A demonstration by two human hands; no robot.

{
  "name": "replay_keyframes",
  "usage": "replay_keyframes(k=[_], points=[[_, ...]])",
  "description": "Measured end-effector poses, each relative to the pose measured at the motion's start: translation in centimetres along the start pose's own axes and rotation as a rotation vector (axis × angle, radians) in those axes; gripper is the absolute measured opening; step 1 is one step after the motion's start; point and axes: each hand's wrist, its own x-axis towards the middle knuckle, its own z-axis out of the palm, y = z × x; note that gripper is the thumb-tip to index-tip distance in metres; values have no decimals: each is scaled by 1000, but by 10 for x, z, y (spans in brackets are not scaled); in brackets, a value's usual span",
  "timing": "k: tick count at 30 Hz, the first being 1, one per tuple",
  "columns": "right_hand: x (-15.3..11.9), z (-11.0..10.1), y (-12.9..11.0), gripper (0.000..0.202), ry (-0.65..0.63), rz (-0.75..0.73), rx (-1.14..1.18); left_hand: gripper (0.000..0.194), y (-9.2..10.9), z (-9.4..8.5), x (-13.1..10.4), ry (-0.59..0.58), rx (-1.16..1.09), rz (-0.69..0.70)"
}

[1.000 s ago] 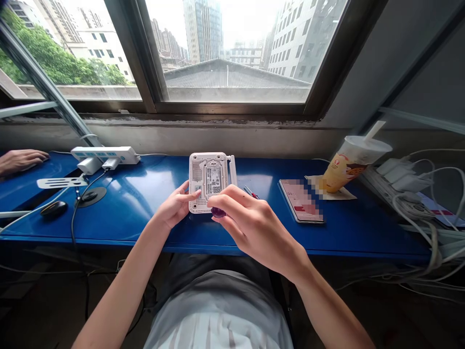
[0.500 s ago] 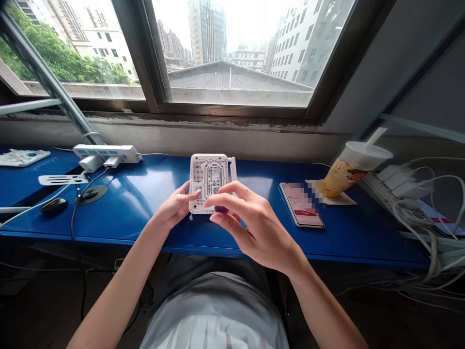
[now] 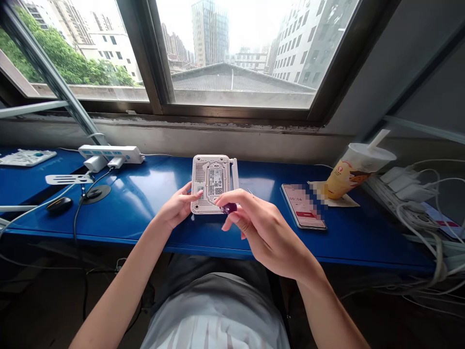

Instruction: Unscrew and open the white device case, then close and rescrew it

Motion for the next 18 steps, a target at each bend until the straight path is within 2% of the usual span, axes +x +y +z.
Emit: replay_keyframes(k=[9, 13, 18], points=[[6, 16, -2, 13, 225, -105, -133, 66, 2, 0, -2, -14, 2, 3], [6, 14, 3, 22, 201, -48, -11, 66, 3, 0, -2, -8, 13, -10], [5, 8, 2, 18, 104, 0, 81, 64, 3, 1, -2, 10, 12, -8]])
